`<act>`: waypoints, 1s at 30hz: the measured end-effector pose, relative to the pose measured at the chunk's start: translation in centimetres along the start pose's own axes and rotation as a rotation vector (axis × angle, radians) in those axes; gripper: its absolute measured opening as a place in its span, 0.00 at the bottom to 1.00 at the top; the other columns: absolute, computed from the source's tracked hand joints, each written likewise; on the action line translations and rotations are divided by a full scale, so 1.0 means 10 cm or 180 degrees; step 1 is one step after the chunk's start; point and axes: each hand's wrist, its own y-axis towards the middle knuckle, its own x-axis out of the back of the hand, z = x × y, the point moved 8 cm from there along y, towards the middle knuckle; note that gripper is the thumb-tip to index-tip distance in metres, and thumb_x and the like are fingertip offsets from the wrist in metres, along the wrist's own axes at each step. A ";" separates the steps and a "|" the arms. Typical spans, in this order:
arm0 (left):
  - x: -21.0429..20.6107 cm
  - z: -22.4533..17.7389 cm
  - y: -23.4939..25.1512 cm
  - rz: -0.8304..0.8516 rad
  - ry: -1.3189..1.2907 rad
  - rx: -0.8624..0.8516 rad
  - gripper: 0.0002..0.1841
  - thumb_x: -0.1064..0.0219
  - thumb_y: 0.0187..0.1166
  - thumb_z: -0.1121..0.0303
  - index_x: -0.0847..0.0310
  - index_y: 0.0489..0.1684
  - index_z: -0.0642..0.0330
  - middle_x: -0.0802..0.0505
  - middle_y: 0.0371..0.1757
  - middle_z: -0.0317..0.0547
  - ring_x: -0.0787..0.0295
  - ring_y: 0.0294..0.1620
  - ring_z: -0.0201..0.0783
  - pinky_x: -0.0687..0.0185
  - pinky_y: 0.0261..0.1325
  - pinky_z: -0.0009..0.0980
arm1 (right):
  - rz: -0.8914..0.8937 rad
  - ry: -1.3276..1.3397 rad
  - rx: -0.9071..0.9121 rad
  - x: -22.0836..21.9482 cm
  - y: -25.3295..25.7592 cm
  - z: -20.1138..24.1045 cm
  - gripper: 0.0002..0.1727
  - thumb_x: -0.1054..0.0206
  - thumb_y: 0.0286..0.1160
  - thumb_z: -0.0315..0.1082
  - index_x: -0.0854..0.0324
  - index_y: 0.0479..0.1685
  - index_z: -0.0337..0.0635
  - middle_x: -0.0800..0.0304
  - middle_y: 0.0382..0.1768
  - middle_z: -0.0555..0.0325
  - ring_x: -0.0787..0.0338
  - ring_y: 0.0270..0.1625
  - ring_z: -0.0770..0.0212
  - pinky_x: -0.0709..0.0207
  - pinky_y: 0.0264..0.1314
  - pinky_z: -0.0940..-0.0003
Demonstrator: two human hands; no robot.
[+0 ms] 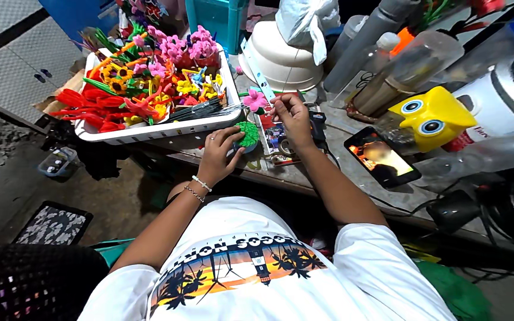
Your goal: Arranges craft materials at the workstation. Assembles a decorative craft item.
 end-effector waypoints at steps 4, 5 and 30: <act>-0.01 0.00 0.00 0.0023 -0.0003 0.0005 0.20 0.36 0.85 0.58 0.15 0.70 0.56 0.16 0.76 0.49 0.24 0.79 0.49 0.35 0.84 0.50 | 0.0018 0.0102 -0.0024 0.00 -0.01 -0.02 0.12 0.47 0.91 0.31 0.20 0.57 0.34 0.12 0.37 0.61 0.14 0.35 0.70 0.16 0.41 0.74; -0.02 0.00 0.00 0.0015 -0.0010 0.0011 0.20 0.36 0.85 0.58 0.15 0.70 0.56 0.16 0.76 0.49 0.24 0.79 0.49 0.35 0.84 0.50 | 0.0025 0.0117 -0.0032 0.00 0.00 -0.02 0.12 0.48 0.91 0.31 0.21 0.56 0.34 0.12 0.37 0.61 0.14 0.35 0.70 0.16 0.41 0.74; 0.19 -0.16 0.31 -0.0454 -0.0282 0.0538 0.10 0.30 0.81 0.67 0.10 0.55 0.59 0.05 0.52 0.44 0.12 0.58 0.45 0.23 0.62 0.49 | 0.0163 0.0148 -0.0116 -0.08 -0.04 0.00 0.09 0.44 0.89 0.30 0.20 0.52 0.35 0.13 0.37 0.63 0.15 0.34 0.74 0.19 0.38 0.78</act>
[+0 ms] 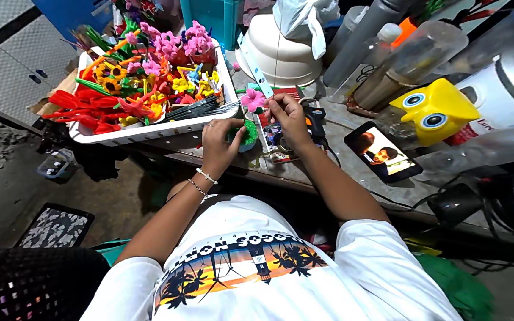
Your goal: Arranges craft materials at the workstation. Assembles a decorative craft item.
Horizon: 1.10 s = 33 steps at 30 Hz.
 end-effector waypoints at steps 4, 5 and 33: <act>-0.02 0.00 0.02 0.0121 0.0057 -0.0046 0.10 0.30 0.81 0.69 0.10 0.54 0.58 0.05 0.52 0.45 0.12 0.58 0.46 0.24 0.62 0.51 | 0.0009 -0.0038 -0.0017 -0.01 0.00 0.00 0.10 0.43 0.88 0.30 0.20 0.53 0.33 0.11 0.44 0.59 0.15 0.35 0.74 0.18 0.38 0.77; -0.04 0.01 0.02 0.0132 0.0067 -0.0071 0.10 0.31 0.81 0.68 0.10 0.54 0.58 0.05 0.52 0.45 0.12 0.58 0.46 0.24 0.62 0.51 | -0.0019 -0.0036 0.0005 0.00 0.00 -0.01 0.10 0.42 0.88 0.30 0.20 0.52 0.32 0.11 0.43 0.58 0.14 0.34 0.74 0.18 0.38 0.77; -0.05 0.49 -0.32 0.0213 0.0468 0.0001 0.20 0.48 0.92 0.60 0.23 0.71 0.63 0.15 0.69 0.56 0.21 0.71 0.51 0.30 0.73 0.51 | -0.0408 0.0042 0.0295 0.11 0.07 -0.01 0.08 0.32 0.81 0.28 0.22 0.46 0.30 0.13 0.36 0.54 0.12 0.33 0.69 0.15 0.37 0.72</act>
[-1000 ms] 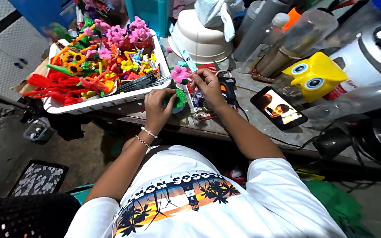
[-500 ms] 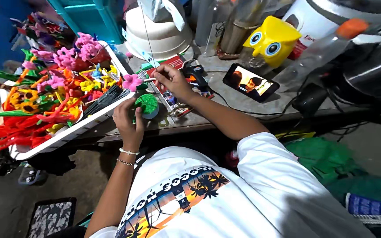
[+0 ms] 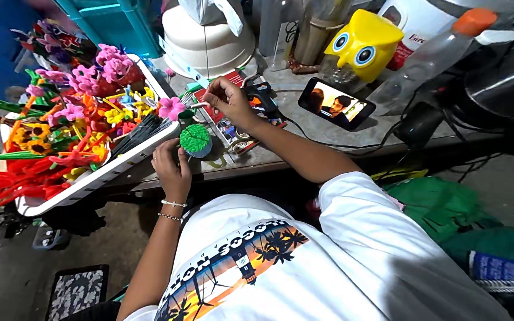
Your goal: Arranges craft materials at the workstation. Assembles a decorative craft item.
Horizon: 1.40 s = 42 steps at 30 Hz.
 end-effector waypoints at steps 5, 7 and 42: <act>-0.01 -0.02 0.00 0.0022 0.0081 0.0043 0.19 0.47 0.92 0.61 0.22 0.70 0.63 0.13 0.65 0.57 0.18 0.65 0.52 0.29 0.70 0.51 | 0.0022 0.0013 -0.0036 0.01 0.01 0.00 0.08 0.36 0.85 0.30 0.23 0.48 0.31 0.13 0.36 0.55 0.12 0.32 0.69 0.15 0.36 0.73; -0.01 -0.02 0.00 0.0022 0.0090 0.0047 0.19 0.47 0.92 0.62 0.22 0.70 0.63 0.12 0.65 0.56 0.18 0.66 0.52 0.29 0.71 0.50 | 0.0053 0.0082 -0.0110 0.02 0.02 0.00 0.09 0.39 0.87 0.31 0.22 0.49 0.31 0.12 0.36 0.55 0.12 0.33 0.68 0.14 0.37 0.71; 1.06 -0.99 -0.17 0.1078 -0.3131 0.0205 0.09 0.30 0.82 0.70 0.10 0.48 0.67 0.03 0.37 0.36 0.07 0.35 0.25 0.09 0.41 0.22 | 0.0221 0.1282 0.0067 -0.79 -0.91 1.14 0.07 0.32 0.83 0.43 0.10 0.47 0.57 0.10 0.45 0.72 0.11 0.44 0.76 0.15 0.46 0.79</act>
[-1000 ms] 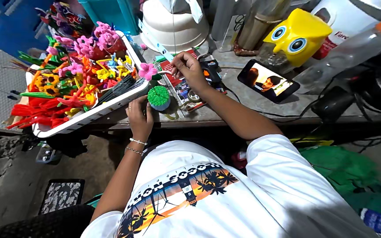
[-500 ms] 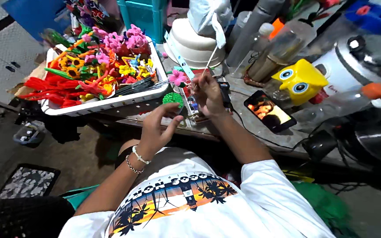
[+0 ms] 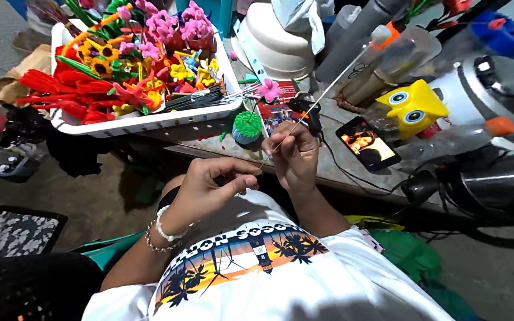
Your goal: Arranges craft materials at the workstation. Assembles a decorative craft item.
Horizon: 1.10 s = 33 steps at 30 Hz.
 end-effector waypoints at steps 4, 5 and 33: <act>0.10 0.06 -0.06 -0.0107 -0.0621 0.0254 0.06 0.30 0.81 0.73 0.10 0.48 0.63 0.03 0.39 0.36 0.06 0.36 0.27 0.07 0.43 0.24 | 0.0220 0.0150 -0.0476 -0.19 -0.13 -0.09 0.09 0.35 0.85 0.40 0.11 0.54 0.56 0.09 0.48 0.71 0.12 0.43 0.76 0.15 0.46 0.78; 0.12 0.07 -0.07 -0.0107 -0.0666 0.0244 0.06 0.29 0.81 0.73 0.10 0.48 0.62 0.03 0.39 0.36 0.06 0.37 0.27 0.07 0.43 0.24 | 0.0267 0.0145 -0.0539 -0.24 -0.16 -0.10 0.09 0.34 0.85 0.38 0.11 0.55 0.55 0.09 0.48 0.70 0.12 0.42 0.76 0.15 0.46 0.78; 0.25 -0.23 -0.20 -0.0106 0.1113 -0.0870 0.08 0.26 0.78 0.71 0.09 0.42 0.68 0.04 0.38 0.42 0.09 0.37 0.24 0.11 0.44 0.22 | -0.0107 0.0435 -0.0728 -0.52 -0.22 0.10 0.07 0.40 0.80 0.27 0.17 0.43 0.48 0.15 0.45 0.62 0.16 0.38 0.72 0.18 0.42 0.77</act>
